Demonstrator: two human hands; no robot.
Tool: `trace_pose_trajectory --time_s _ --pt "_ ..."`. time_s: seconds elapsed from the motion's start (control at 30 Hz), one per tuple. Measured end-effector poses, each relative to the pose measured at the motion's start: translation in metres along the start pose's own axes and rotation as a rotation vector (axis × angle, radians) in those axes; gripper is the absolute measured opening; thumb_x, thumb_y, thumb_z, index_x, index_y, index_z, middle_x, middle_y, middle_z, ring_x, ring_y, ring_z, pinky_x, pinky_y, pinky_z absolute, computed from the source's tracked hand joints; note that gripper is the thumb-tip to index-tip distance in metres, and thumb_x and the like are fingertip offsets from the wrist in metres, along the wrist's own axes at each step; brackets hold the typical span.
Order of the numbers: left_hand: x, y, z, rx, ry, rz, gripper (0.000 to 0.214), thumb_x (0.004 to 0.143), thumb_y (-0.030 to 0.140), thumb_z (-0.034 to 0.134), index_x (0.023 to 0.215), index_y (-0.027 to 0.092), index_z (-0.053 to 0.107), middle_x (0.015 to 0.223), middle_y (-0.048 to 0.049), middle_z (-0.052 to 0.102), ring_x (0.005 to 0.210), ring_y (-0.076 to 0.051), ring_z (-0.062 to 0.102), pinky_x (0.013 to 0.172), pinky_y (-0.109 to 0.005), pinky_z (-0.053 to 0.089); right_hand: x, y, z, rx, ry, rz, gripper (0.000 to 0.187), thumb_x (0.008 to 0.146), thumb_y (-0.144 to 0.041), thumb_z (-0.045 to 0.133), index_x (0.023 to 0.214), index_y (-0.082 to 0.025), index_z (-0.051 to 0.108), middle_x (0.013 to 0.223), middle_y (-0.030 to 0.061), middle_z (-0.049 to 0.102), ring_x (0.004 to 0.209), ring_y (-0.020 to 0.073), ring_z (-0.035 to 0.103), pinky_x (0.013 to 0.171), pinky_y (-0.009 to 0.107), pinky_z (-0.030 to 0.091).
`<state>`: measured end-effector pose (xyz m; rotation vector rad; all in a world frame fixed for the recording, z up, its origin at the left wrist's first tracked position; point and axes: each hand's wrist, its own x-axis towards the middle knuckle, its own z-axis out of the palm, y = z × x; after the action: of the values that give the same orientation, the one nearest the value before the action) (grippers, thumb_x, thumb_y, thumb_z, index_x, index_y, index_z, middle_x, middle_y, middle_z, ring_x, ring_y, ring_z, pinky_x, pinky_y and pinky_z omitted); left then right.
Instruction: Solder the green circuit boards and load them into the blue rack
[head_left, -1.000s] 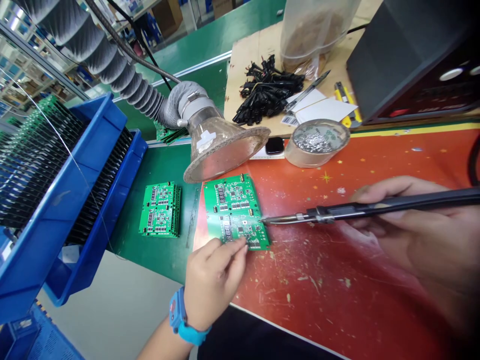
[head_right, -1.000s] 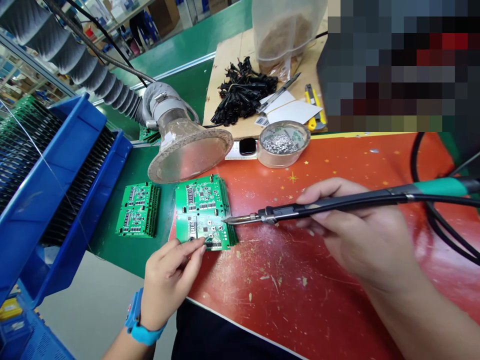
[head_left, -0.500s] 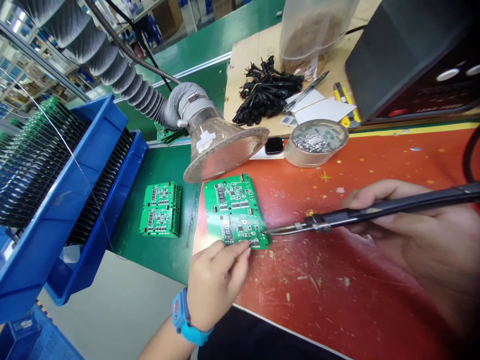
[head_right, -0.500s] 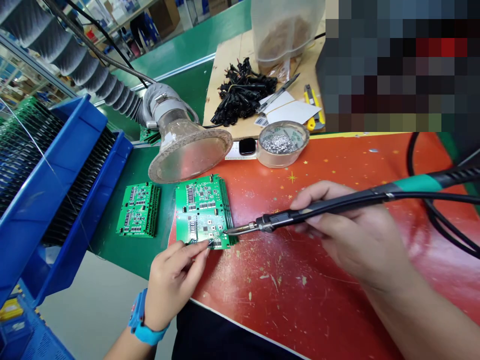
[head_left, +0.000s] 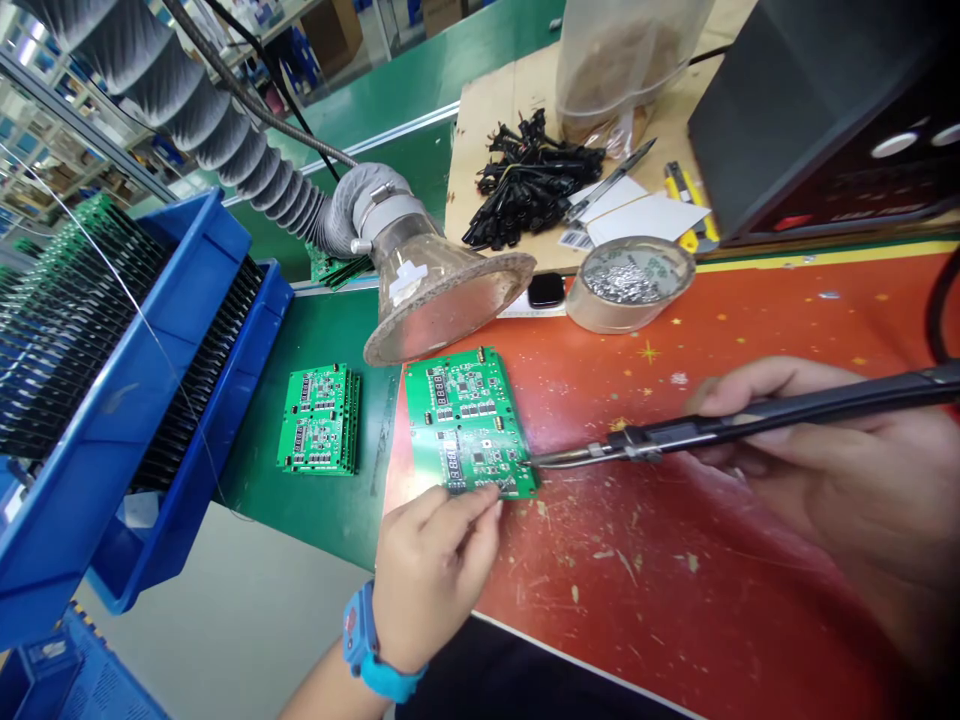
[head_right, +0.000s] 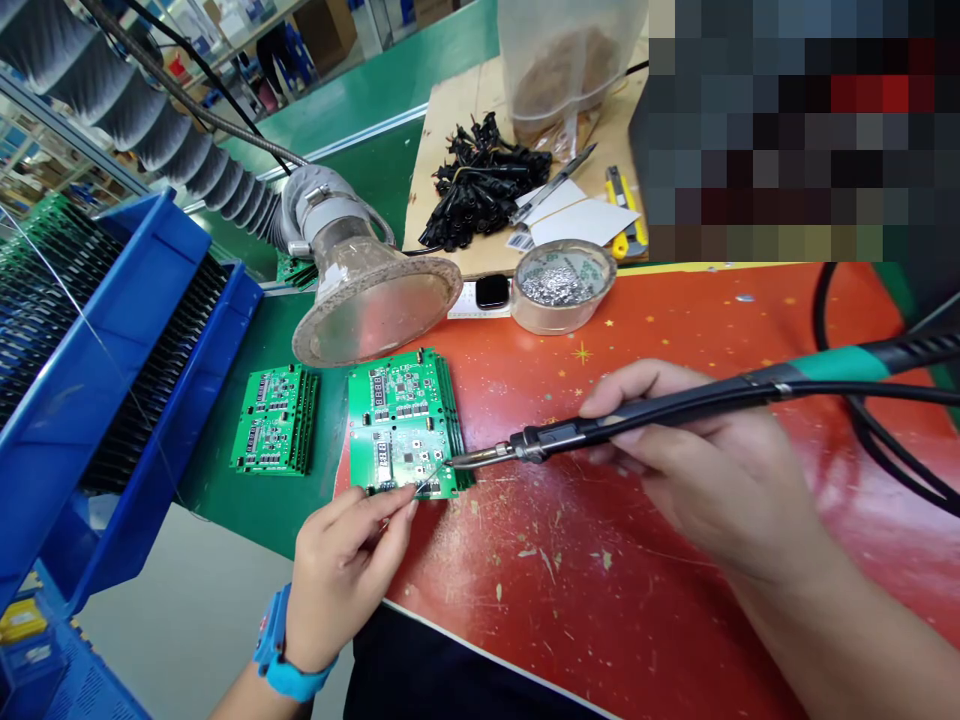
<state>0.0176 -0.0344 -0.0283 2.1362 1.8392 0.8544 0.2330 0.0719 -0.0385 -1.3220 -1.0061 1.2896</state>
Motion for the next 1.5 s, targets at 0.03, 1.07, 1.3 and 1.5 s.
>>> trace_pose_trajectory --time_s 0.03,1.07,1.3,1.5 --pt "0.000 0.000 -0.001 -0.007 0.002 -0.002 0.017 0.082 0.015 0.055 0.095 0.015 0.066 0.057 0.0018 0.051 0.045 -0.007 0.043 0.044 -0.019 0.037 0.000 0.000 -0.001 0.017 0.007 0.013 0.006 0.046 -0.020 0.059 0.052 -0.021 0.060 0.049 0.0003 0.056 0.039 0.0129 0.050 0.036 0.024 0.032" --pt "0.000 0.001 0.008 0.074 -0.031 0.000 0.019 0.086 0.021 0.052 0.099 0.017 0.066 0.058 0.0009 0.050 0.047 -0.008 0.042 0.044 -0.021 0.035 0.002 0.004 -0.002 0.072 -0.066 0.041 0.007 0.045 -0.018 0.061 0.049 -0.023 0.062 0.049 0.0001 0.056 0.041 0.0104 0.049 0.039 0.023 0.034" --pt "-0.005 0.006 0.003 0.088 -0.044 0.024 0.019 0.086 0.020 0.053 0.100 0.017 0.066 0.058 0.0013 0.049 0.048 -0.009 0.044 0.045 -0.021 0.037 -0.001 0.002 -0.003 0.074 -0.032 0.029 0.008 0.046 -0.017 0.058 0.050 -0.023 0.062 0.050 0.0005 0.055 0.041 0.0110 0.049 0.038 0.024 0.031" --pt "-0.002 0.004 0.009 0.143 -0.056 0.026 0.021 0.086 0.022 0.053 0.102 0.019 0.065 0.058 0.0020 0.045 0.047 -0.009 0.042 0.044 -0.022 0.034 0.003 0.008 -0.009 0.060 -0.110 0.025 0.009 0.047 -0.017 0.060 0.053 -0.023 0.062 0.053 0.0004 0.057 0.045 0.0123 0.050 0.039 0.025 0.031"
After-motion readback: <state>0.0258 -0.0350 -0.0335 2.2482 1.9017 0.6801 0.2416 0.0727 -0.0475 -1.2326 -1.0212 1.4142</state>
